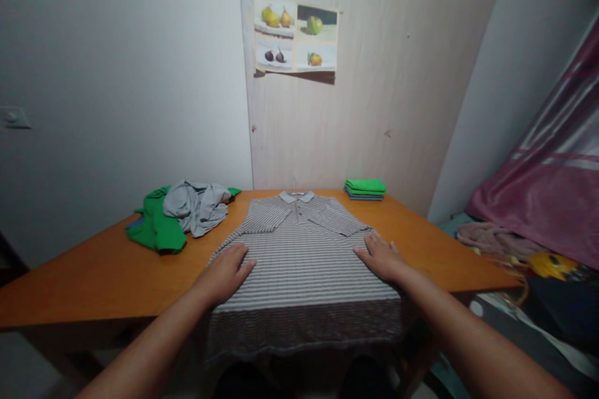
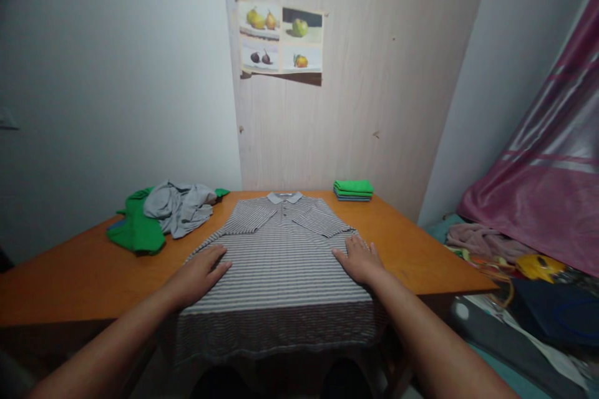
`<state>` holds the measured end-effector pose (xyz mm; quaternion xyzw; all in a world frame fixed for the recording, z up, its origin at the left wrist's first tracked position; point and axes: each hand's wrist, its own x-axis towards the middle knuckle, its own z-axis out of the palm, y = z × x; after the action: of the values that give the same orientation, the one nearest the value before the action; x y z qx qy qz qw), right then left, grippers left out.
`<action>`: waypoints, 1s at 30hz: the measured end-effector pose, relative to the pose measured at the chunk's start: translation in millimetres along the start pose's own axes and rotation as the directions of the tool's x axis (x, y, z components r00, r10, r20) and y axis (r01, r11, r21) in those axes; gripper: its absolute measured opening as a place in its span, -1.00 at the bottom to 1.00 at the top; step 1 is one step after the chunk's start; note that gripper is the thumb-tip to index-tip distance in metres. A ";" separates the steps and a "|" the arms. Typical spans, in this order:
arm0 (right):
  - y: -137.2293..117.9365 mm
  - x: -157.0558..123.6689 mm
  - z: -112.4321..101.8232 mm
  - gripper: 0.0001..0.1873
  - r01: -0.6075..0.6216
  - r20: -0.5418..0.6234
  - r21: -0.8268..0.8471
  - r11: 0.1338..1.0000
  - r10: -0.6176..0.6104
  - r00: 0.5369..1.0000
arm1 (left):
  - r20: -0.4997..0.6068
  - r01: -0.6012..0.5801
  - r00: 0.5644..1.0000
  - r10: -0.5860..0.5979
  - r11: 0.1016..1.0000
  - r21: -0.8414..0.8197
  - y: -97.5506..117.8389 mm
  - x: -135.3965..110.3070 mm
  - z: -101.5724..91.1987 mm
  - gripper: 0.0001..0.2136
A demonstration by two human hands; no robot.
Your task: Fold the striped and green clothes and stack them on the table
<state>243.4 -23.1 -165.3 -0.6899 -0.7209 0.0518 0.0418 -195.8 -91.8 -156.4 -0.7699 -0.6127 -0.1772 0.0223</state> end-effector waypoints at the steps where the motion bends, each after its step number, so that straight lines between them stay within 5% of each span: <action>1: 2.1 -2.4 -0.9 -0.07 -0.013 -0.003 -0.006 1.000 0.013 1.000 | 0.007 -0.001 1.000 0.001 1.000 0.005 0.7 0.4 -1.4 -0.46; 5: 3.3 -9.9 -9.2 -0.07 -0.009 -0.026 -0.013 1.000 0.009 1.000 | 0.067 -0.012 0.998 0.009 0.999 0.038 5.7 1.8 -9.9 -0.45; 12: -5.3 -39.8 0.0 -0.08 0.219 0.022 -0.017 0.976 -0.219 0.976 | 0.223 0.002 0.975 -0.023 0.996 0.091 13.4 -11.0 -15.8 -0.33; 16: -3.2 -49.6 -1.2 -0.11 0.236 0.042 -0.012 0.972 -0.235 0.971 | 0.303 0.029 0.951 -0.063 0.993 0.116 4.7 -25.1 -21.1 -0.28; 20: -19.8 -60.3 -6.0 -0.10 0.250 0.022 -0.006 0.968 -0.250 0.968 | 0.297 0.111 0.942 -0.159 0.979 0.171 11.5 -33.4 -26.9 -0.24; 26: -57.7 -81.0 -2.8 -0.09 0.353 0.053 0.026 0.935 -0.354 0.934 | 0.246 0.023 0.968 -0.050 0.993 0.114 52.1 -42.8 -17.5 -0.29; 30: -54.0 -86.0 -2.9 -0.11 0.336 0.058 0.018 0.942 -0.337 0.940 | 0.204 0.041 0.977 -0.067 0.990 0.132 53.1 -50.7 -16.5 -0.31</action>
<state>194.1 -111.3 -154.3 -0.5546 -0.8288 0.0675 0.0311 -158.7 -156.5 -146.4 -0.7642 -0.6424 -0.0569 0.0022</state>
